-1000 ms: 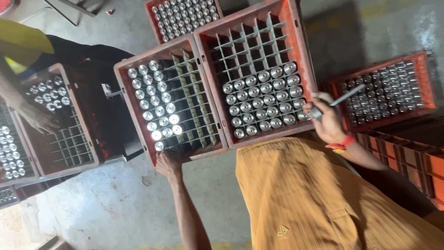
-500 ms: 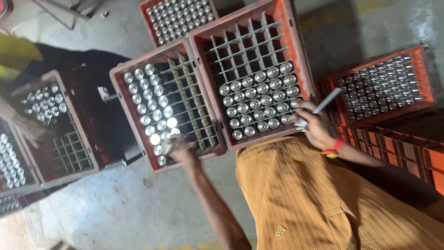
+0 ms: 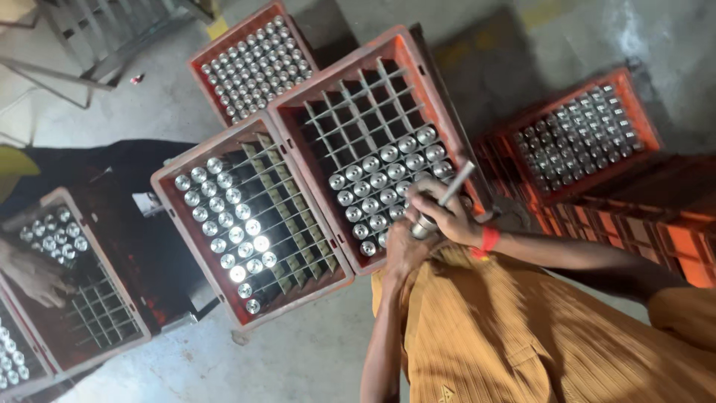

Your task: The person transfers small metal cans from a red crate on the left into an empty red crate on the right using a metal grabber tool. The person fills the crate and then stacks it on a pile of other filled crates.

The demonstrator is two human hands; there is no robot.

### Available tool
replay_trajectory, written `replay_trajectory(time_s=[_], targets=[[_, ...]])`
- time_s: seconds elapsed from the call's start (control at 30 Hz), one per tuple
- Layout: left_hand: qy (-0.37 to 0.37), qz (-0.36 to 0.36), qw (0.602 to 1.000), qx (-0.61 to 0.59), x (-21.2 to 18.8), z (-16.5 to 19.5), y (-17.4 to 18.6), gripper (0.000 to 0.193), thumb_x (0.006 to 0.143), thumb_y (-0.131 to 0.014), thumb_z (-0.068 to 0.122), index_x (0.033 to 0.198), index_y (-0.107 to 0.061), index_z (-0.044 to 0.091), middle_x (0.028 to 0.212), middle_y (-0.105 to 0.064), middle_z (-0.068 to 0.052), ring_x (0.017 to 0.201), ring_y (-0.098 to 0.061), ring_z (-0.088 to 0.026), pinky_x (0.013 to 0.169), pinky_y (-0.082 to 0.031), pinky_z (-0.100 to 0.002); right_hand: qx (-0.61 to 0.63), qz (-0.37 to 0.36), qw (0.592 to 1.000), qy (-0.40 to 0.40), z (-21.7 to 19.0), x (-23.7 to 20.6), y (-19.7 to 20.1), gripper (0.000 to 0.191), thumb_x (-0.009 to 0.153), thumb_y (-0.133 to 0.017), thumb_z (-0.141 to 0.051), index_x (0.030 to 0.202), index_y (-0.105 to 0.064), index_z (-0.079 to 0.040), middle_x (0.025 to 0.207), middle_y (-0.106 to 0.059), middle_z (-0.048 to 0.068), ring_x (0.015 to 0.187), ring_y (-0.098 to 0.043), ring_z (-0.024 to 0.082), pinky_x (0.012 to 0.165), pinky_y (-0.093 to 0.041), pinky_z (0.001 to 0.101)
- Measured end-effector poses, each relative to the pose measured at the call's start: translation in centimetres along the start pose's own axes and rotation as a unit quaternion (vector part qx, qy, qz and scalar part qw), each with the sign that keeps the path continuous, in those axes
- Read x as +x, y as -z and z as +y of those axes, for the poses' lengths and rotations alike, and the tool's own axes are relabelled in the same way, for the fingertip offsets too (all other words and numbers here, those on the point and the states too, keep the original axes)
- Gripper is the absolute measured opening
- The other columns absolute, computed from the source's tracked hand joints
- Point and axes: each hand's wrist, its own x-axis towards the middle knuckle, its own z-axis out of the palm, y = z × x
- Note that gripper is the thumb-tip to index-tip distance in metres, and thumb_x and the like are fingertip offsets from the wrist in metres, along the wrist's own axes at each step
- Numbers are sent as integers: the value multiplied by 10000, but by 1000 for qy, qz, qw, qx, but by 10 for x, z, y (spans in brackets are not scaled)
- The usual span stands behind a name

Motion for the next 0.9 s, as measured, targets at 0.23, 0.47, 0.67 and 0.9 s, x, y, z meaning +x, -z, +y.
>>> replay_trajectory(time_s=[0.23,0.47,0.67,0.9], targets=[[-28,-49,997,-46,18,-20,7,484,855,-878,264,1201,-687,-15,1018,-768,-147,891,-732,-225,807,-563,-349,35,149,986,-70,24,33,47,147,1012,-581,-30,1150,-621,4,1037,-656,49,848,-635,136,794,-564,296],[-23,244,864,439,101,-59,100,691,853,-583,-97,1521,-470,39,1410,-549,-264,791,-722,-237,588,-602,-284,137,247,959,32,-22,45,123,143,1027,-571,-39,1150,-627,-84,872,-622,74,862,-670,188,810,-558,311],[-128,282,869,387,108,-57,127,264,928,-676,41,1190,-711,40,1326,-629,-208,899,-689,-332,771,-584,-409,174,225,959,7,7,33,118,127,1042,-569,-33,1154,-608,-75,905,-635,56,876,-649,173,857,-568,320],[-34,427,842,329,-28,-123,141,547,670,-682,-4,1211,-695,82,1234,-640,-173,1208,-605,-394,1192,-412,-512,146,244,958,-50,18,-22,151,150,1085,-530,-78,1203,-606,-130,976,-678,90,917,-661,180,787,-512,313]])
